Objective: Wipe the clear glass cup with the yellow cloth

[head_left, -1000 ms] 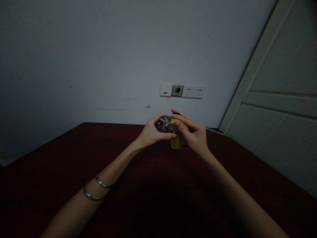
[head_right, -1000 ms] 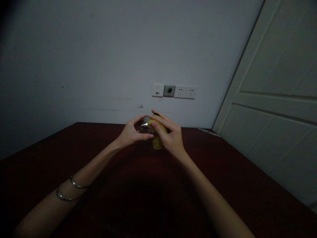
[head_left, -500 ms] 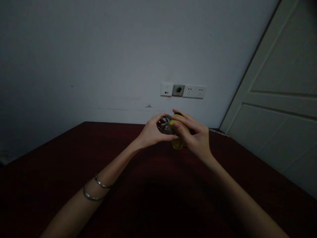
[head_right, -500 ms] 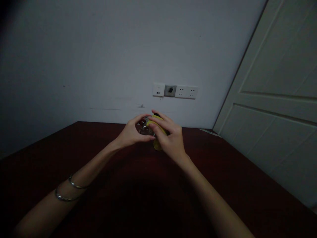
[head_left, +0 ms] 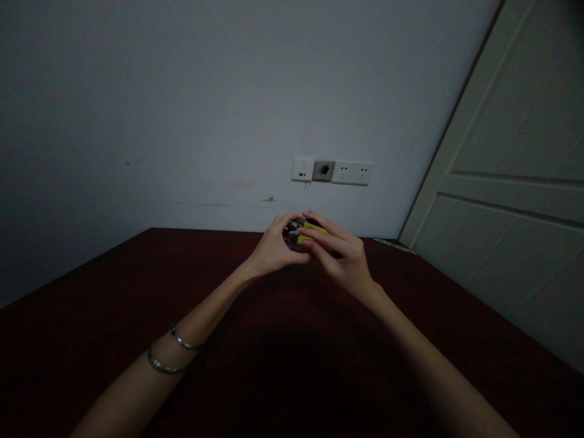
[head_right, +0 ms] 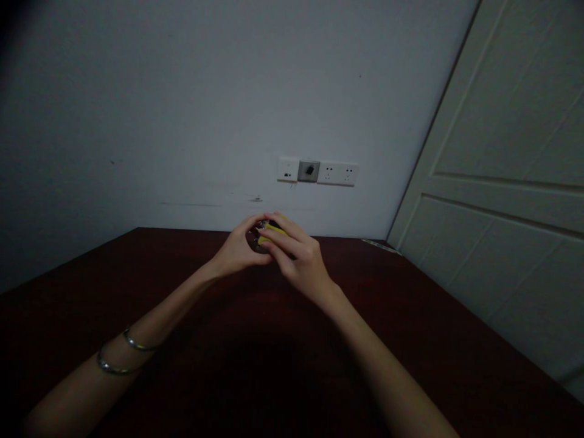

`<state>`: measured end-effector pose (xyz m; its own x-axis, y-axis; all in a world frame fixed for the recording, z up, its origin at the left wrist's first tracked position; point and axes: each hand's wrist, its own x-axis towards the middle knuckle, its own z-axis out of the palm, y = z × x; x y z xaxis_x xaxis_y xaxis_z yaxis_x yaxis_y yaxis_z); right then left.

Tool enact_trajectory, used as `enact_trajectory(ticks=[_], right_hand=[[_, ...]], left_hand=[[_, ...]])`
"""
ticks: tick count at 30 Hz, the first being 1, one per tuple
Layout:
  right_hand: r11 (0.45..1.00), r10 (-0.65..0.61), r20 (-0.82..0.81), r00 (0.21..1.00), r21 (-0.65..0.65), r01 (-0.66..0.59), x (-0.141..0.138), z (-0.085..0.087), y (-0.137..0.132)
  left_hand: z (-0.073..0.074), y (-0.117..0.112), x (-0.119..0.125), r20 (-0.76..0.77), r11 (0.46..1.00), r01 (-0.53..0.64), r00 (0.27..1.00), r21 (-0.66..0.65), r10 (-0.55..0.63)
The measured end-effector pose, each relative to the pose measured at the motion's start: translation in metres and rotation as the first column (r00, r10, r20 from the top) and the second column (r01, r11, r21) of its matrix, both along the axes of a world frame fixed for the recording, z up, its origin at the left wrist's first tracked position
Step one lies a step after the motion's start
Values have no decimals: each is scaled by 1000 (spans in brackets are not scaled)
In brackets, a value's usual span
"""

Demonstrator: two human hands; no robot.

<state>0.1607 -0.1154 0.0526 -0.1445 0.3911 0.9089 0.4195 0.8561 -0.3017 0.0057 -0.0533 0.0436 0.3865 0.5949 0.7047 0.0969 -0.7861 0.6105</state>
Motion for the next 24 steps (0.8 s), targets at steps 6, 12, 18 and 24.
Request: enact_trajectory(ticks=[6,12,18,24], right_hand=[[991,-80,-219,972,-127,53,1,-1,8],[995,-67,-171,983,-85,53,-3,0,2],[977,16,-294,956,-198,-77,2,0,7],[995,46,-231,972,-76,-65,3,-1,3]], left_hand=[[3,-5,-1,-56,998,-38,998,52,41],[1,-3,0,-76,997,-29,997,70,34],[2,-5,2,44,981,149,988,-120,-145],[6,-8,3,168,919,300,950,-255,-263]])
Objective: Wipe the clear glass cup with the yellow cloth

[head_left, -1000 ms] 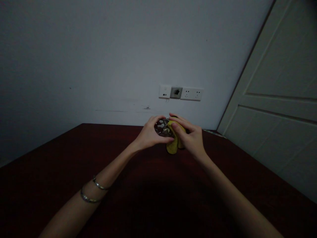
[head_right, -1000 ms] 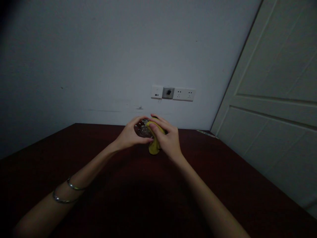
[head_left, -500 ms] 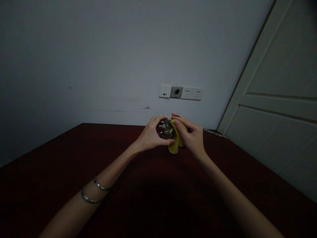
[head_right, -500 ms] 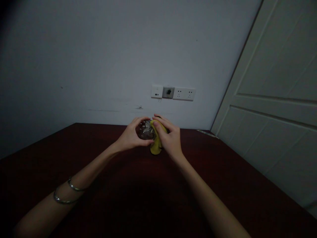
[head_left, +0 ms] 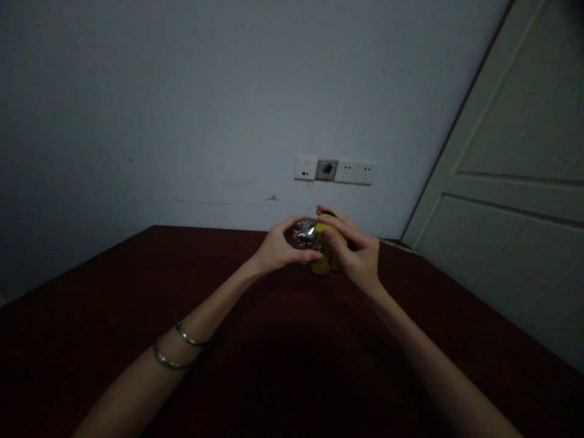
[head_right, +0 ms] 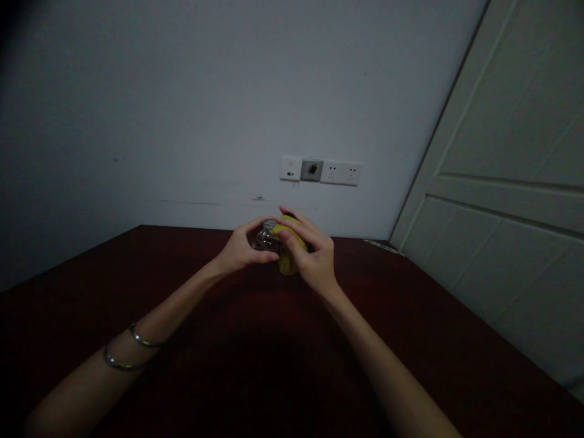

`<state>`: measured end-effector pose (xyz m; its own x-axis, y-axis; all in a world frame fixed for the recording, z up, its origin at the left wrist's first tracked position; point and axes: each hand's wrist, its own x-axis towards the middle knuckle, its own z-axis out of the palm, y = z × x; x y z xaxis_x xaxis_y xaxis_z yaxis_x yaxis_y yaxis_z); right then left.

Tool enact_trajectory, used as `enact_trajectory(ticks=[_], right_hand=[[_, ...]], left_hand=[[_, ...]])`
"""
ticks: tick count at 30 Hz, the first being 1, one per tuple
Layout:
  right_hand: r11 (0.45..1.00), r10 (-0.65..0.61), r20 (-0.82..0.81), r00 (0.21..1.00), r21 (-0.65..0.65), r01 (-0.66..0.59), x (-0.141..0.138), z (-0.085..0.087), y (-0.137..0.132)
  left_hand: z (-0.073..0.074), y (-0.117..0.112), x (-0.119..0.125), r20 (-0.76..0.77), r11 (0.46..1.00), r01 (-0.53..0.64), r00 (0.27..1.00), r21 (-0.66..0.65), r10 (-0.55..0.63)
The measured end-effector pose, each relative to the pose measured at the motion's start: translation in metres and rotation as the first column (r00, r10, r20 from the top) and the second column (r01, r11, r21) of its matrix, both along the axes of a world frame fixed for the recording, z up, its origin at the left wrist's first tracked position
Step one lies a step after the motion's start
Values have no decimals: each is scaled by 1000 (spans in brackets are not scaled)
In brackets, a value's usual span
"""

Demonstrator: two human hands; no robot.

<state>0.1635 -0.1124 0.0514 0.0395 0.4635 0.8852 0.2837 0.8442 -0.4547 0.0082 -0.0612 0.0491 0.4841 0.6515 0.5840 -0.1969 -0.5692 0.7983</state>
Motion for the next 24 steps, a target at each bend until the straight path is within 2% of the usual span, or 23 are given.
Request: enact_trajectory(ticks=[3,9,11,13,17,20,24], right_hand=[[999,-6,47,999,46,4,-3,0,-4],[990,-62,-131,989,-133,44,-2,-2,4],[993,-59,-63,996,-110,52,-1,-1,3],[997,-53,80,995,-45,57,1,0,-1],[996,-78,315,946,75,57,3,-1,-2],[984,-142,350,926,149,95,2,-7,4],[985,-164,314,935,110,136,-2,-14,8]], left_hand=[[2,-1,-1,1,1000,28,1000,-5,-28],[7,-7,-1,-47,999,35,998,-18,-36],[8,-7,-1,-67,1000,14,998,-25,-16],[9,-7,-2,-76,999,-5,997,-44,2],[12,-4,-4,-95,995,-45,995,-92,36],[13,-4,-4,-122,992,-52,992,-115,38],[12,-2,-4,-155,988,-49,988,-145,26]])
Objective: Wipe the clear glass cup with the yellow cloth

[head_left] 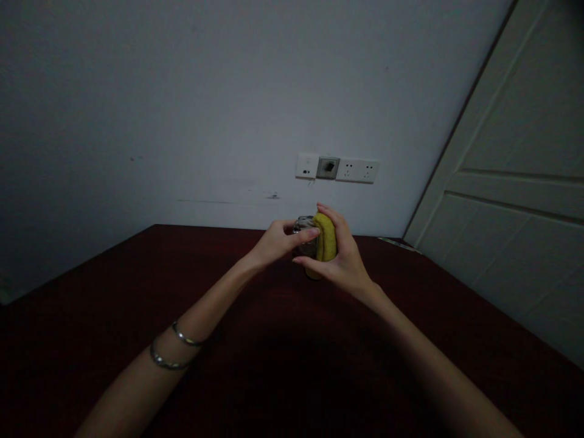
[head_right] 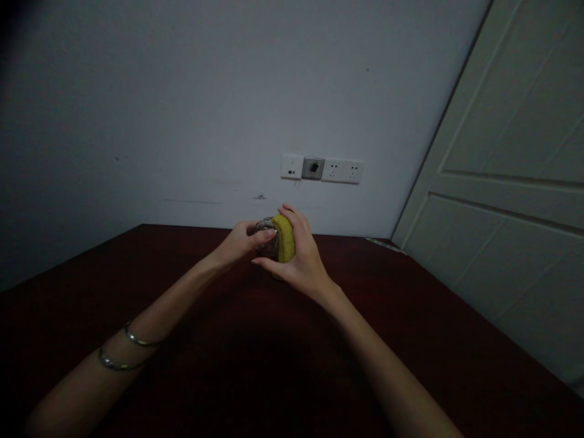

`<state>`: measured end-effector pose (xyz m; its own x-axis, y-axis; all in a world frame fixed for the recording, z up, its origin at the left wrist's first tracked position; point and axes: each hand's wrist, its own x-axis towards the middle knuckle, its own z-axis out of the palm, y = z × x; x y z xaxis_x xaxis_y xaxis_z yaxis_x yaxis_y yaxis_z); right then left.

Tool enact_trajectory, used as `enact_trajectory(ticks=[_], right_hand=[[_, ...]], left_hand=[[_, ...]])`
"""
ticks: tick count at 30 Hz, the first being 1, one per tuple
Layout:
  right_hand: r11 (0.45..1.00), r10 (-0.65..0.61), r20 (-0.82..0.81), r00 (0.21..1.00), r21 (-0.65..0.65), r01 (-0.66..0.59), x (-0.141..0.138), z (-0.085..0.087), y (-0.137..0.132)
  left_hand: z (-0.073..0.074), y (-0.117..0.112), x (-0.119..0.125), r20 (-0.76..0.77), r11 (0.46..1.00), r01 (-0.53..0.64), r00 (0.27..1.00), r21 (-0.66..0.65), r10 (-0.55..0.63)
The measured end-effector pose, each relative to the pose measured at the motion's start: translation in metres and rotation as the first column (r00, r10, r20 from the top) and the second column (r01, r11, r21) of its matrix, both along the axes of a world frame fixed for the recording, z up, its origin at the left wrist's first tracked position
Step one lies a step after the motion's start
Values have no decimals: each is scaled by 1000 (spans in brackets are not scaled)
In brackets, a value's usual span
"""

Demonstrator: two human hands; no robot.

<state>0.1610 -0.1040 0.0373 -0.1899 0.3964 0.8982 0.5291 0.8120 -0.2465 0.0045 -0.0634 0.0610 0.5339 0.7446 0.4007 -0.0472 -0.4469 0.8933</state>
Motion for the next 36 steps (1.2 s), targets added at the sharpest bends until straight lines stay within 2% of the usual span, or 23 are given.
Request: enact_trajectory(ticks=[3,8,10,12,14,17,20,22,29,32,36], right_hand=[[998,13,-60,998,-53,-16,-3,-1,-3],[984,11,-225,974,-172,-50,-4,-2,-6],[969,5,-323,946,-232,-84,-3,-4,-3],[950,-13,-408,913,-290,-116,-1,-5,2],[930,-39,-465,884,-340,-139,-1,-5,5],[903,-43,-504,862,-388,-182,-3,-3,6],[890,-26,-509,861,-403,-212,-7,0,3],[893,-22,-493,870,-401,-204,-9,1,1],[926,7,-409,913,-342,-160,-6,-2,4],[962,-3,-377,926,-254,-101,-4,-4,3],[998,25,-263,964,-57,-41,-7,-5,-3]], left_hand=[[-3,4,-3,-39,999,41,998,15,-41],[-1,10,-17,-191,975,185,968,125,-160],[2,10,-22,-269,967,176,955,186,-122],[3,10,-24,-323,965,114,946,238,-32],[2,9,-22,-325,959,73,946,274,21],[0,7,-16,-301,942,77,953,328,27],[-2,4,-11,-295,928,-12,947,372,130],[-2,2,-9,-272,929,-59,948,364,166],[-8,2,-6,-85,971,-103,989,214,124],[-11,5,-5,-56,954,-152,984,257,172],[-14,6,-4,-27,909,-174,980,379,199]])
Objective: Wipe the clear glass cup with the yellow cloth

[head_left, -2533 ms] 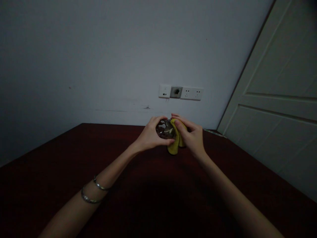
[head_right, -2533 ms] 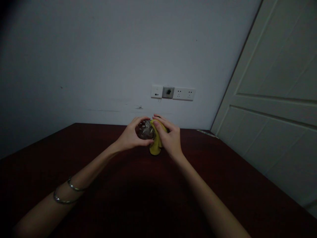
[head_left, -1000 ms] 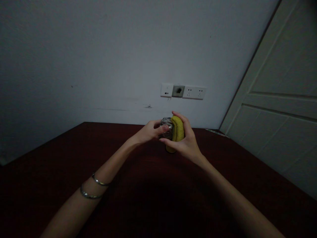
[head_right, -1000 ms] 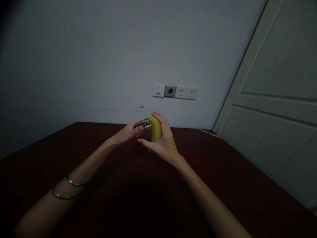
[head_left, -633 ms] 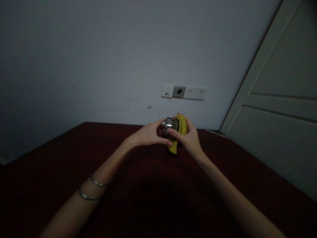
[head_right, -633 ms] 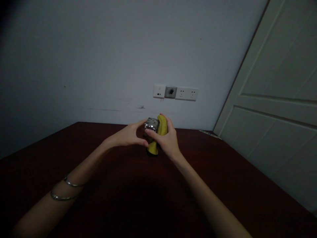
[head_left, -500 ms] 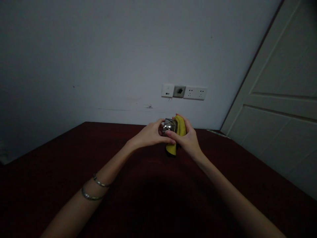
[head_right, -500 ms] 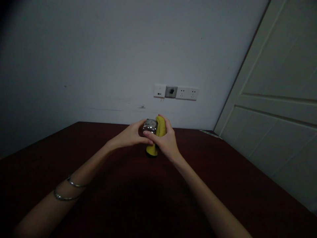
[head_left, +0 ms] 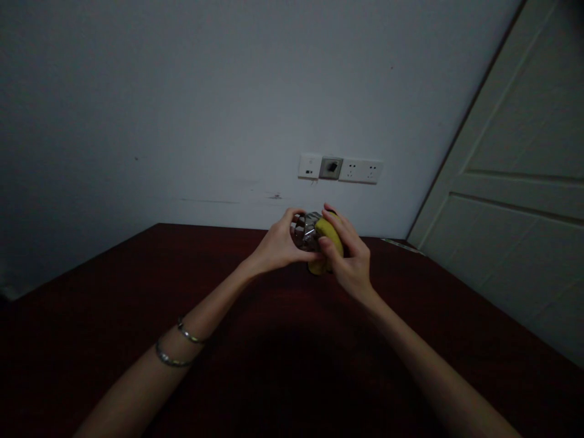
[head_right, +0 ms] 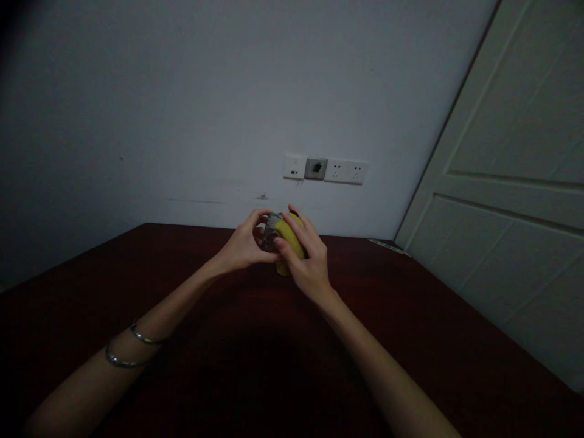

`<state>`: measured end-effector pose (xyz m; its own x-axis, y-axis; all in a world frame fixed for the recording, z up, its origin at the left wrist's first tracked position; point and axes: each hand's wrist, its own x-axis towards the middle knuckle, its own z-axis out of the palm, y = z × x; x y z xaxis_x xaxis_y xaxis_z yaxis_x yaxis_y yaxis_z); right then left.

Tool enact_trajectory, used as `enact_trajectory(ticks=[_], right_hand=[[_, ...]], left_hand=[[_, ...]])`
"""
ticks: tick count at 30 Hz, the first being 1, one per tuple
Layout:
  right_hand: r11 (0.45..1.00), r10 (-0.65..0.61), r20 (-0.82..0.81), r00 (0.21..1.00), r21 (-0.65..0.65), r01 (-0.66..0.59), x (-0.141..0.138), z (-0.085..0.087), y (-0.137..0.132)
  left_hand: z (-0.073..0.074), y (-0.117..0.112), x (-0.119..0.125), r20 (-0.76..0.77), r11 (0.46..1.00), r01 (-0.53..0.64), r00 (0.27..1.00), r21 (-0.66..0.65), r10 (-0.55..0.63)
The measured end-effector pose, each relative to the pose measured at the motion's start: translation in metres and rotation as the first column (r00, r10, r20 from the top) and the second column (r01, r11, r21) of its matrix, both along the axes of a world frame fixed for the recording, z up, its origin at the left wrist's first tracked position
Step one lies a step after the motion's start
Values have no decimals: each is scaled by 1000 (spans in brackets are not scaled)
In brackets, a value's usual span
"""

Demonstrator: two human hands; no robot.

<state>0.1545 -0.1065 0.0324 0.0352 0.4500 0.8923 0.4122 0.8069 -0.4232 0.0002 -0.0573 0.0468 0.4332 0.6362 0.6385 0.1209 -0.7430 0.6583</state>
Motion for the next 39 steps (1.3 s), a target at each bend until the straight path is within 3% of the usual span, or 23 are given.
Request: enact_trajectory(ticks=[4,9,17,23,25,28,32,39], right_hand=[[1000,3,-57,998,18,-2,-1,3,0],[980,16,-248,969,-191,-64,4,10,6],[1000,1,-23,1000,13,-1,-4,12,-5],[985,19,-249,968,-164,-61,2,13,6],[991,9,-223,975,-131,-40,3,12,6],[999,-3,-37,999,43,4,1,11,0],[987,10,117,993,161,-29,1,12,-6],[989,37,-241,970,-130,-70,4,14,5]], left_hand=[[-1,-1,1,-41,990,-33,998,139,39],[0,-1,0,-124,957,-37,989,286,75],[0,2,0,-120,951,-1,992,310,40],[1,0,2,-113,950,38,994,310,-3],[0,0,3,-107,956,36,994,291,-5],[1,0,3,-105,966,37,994,256,-10],[3,-1,1,-122,968,67,992,242,-38],[4,-3,0,-109,943,32,994,330,4]])
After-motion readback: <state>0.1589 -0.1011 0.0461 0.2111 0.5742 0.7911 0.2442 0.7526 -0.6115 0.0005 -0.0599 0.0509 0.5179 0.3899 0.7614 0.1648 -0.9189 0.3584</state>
